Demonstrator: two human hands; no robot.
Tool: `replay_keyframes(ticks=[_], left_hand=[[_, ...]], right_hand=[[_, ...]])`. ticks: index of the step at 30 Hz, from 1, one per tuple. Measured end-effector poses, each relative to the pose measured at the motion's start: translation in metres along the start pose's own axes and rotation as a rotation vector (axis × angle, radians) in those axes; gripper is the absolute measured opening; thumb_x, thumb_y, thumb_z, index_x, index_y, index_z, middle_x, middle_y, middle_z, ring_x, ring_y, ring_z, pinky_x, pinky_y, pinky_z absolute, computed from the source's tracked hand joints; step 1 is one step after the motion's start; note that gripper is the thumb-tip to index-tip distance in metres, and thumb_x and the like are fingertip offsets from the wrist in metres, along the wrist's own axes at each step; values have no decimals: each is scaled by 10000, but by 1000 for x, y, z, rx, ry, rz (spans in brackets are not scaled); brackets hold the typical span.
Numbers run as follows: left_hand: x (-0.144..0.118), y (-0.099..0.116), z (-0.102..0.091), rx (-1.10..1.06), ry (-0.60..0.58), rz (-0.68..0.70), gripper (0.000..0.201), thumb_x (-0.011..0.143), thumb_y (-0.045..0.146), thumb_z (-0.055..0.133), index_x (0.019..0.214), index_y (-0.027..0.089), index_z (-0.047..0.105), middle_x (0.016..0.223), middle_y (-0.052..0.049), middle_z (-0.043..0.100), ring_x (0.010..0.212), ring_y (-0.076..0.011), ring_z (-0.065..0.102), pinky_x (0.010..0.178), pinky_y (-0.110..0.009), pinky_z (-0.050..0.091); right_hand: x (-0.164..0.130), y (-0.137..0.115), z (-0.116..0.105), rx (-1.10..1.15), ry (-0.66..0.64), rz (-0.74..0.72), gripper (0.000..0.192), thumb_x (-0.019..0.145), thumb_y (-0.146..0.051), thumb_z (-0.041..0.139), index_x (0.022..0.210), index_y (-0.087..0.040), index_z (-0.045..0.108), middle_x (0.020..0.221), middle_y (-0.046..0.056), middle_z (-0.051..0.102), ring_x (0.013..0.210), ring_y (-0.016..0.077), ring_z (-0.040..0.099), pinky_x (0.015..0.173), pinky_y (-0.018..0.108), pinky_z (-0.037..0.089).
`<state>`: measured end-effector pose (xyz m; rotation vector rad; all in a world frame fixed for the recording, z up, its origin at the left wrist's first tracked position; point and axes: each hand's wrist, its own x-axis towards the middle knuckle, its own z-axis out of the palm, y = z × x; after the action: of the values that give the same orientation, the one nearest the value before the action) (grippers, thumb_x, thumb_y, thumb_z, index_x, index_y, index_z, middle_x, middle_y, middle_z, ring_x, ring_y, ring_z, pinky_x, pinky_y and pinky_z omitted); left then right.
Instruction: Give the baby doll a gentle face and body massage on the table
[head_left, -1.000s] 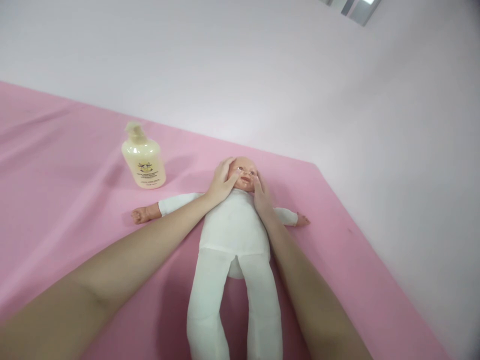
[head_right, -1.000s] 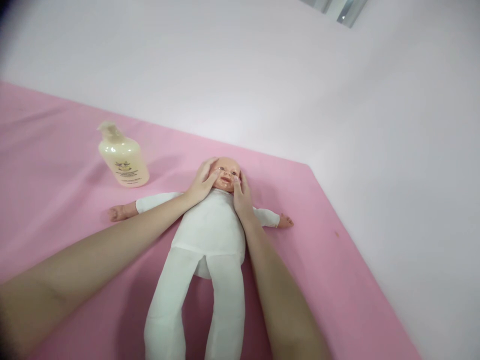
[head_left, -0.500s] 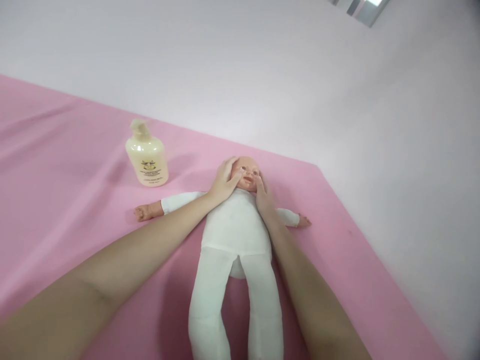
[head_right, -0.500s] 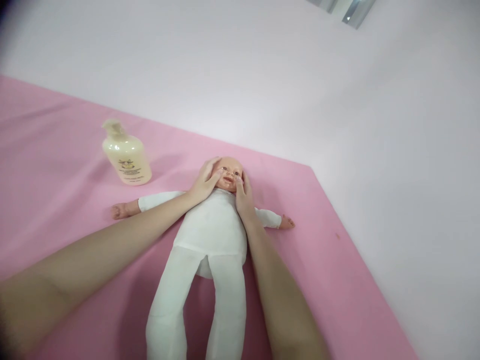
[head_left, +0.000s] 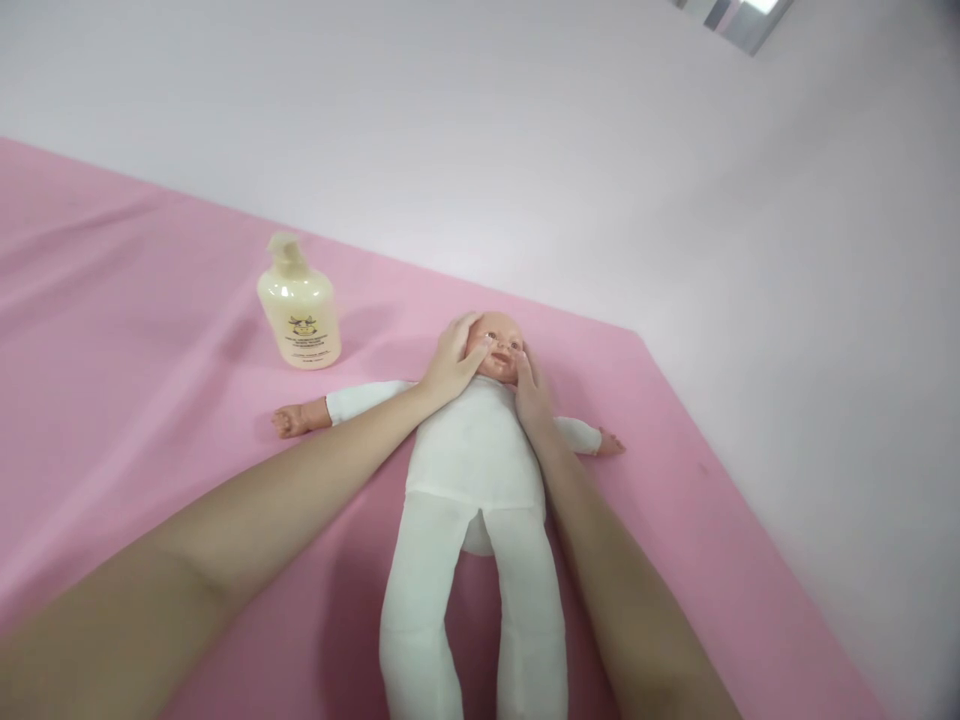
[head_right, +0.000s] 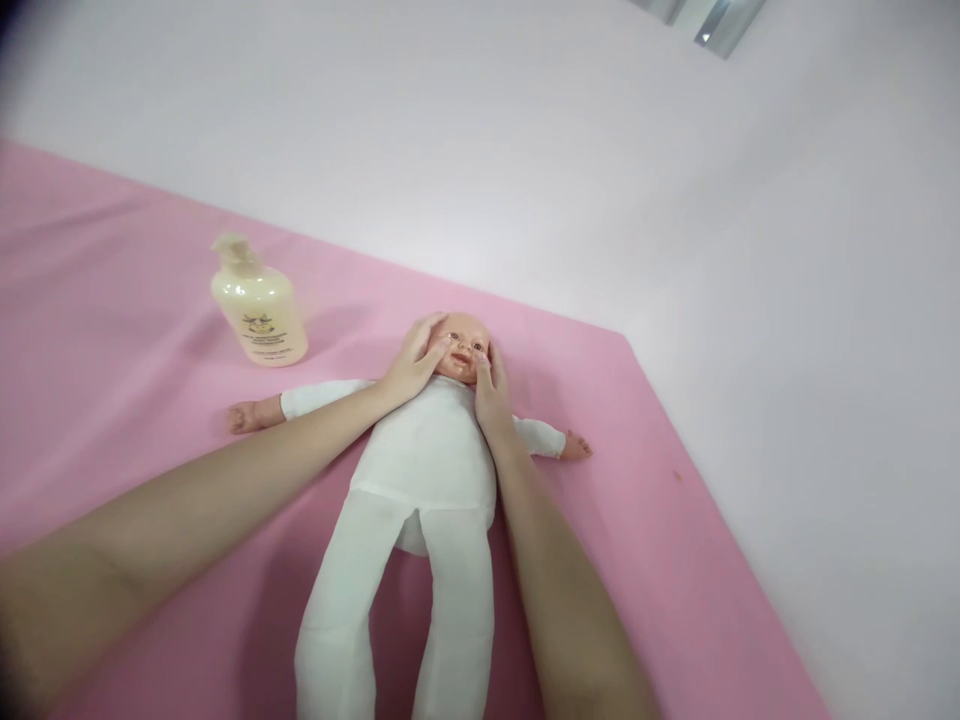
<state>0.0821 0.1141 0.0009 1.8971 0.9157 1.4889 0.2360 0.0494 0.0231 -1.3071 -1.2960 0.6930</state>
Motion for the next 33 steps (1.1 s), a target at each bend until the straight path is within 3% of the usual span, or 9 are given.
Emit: replay_keyframes(ticks=[11,33], left_hand=[[0,1,1,-5,3,2,536,1007,522,466,1444,212,466,1529,-154,501,1455,-274,448,1254,-488,310],[0,0,2,1,9,12,547,1008,553,456,1444,223,468,1527,-151,505,1451,-274,451,1251,-495,311]], right_hand=[[1,3,1,54,-7,38,655,945,-674,471,1466,-283,542,1563,43,544,1477,241,479,1251,470,373],[3,10,-1,49,14,87,708,928,-702,480,1510,-299,492,1594,35,506,1484,234,471,1232,480,400]])
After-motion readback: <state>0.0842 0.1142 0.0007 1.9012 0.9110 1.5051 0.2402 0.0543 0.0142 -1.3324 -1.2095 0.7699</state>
